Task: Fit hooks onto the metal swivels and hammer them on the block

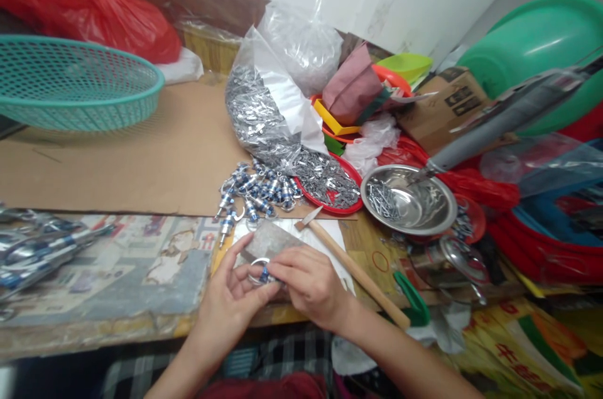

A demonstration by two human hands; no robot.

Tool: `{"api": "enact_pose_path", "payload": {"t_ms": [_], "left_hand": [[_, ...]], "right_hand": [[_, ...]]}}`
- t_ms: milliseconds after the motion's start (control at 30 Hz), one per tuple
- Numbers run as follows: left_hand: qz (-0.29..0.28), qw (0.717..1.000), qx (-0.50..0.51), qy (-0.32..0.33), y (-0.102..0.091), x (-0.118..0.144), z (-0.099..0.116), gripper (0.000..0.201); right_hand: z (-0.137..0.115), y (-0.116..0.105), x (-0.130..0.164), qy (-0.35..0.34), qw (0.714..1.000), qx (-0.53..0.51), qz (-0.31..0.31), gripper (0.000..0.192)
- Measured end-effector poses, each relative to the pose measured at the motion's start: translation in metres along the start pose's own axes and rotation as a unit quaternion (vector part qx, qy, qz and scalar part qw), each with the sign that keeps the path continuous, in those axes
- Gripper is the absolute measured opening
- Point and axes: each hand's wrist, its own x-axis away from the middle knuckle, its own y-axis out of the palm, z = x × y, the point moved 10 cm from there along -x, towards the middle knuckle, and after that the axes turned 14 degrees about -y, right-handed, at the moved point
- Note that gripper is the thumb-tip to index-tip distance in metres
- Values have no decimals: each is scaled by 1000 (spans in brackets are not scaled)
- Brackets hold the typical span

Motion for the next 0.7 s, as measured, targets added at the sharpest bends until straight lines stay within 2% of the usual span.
{"api": "enact_pose_path", "payload": {"t_ms": [100, 233, 433, 500, 567, 633, 700], "left_hand": [[7, 1000, 2, 1, 0, 2, 1, 85], [11, 1000, -2, 5, 0, 2, 2, 85], [17, 1000, -5, 6, -2, 1, -1, 82], [22, 1000, -3, 8, -3, 1, -2, 82], [27, 1000, -6, 11, -4, 1, -3, 82], [33, 999, -17, 12, -6, 0, -4, 82], [39, 999, -27, 12, -7, -1, -4, 82]], "right_hand": [[1, 7, 1, 17, 997, 54, -55, 24], [3, 5, 2, 45, 993, 77, -82, 27], [-1, 13, 10, 84, 983, 86, -138, 27], [2, 10, 17, 108, 984, 62, -124, 29], [13, -1, 27, 136, 987, 30, -77, 33], [35, -22, 45, 192, 980, 45, -15, 35], [65, -37, 72, 276, 956, 101, -14, 33]]}}
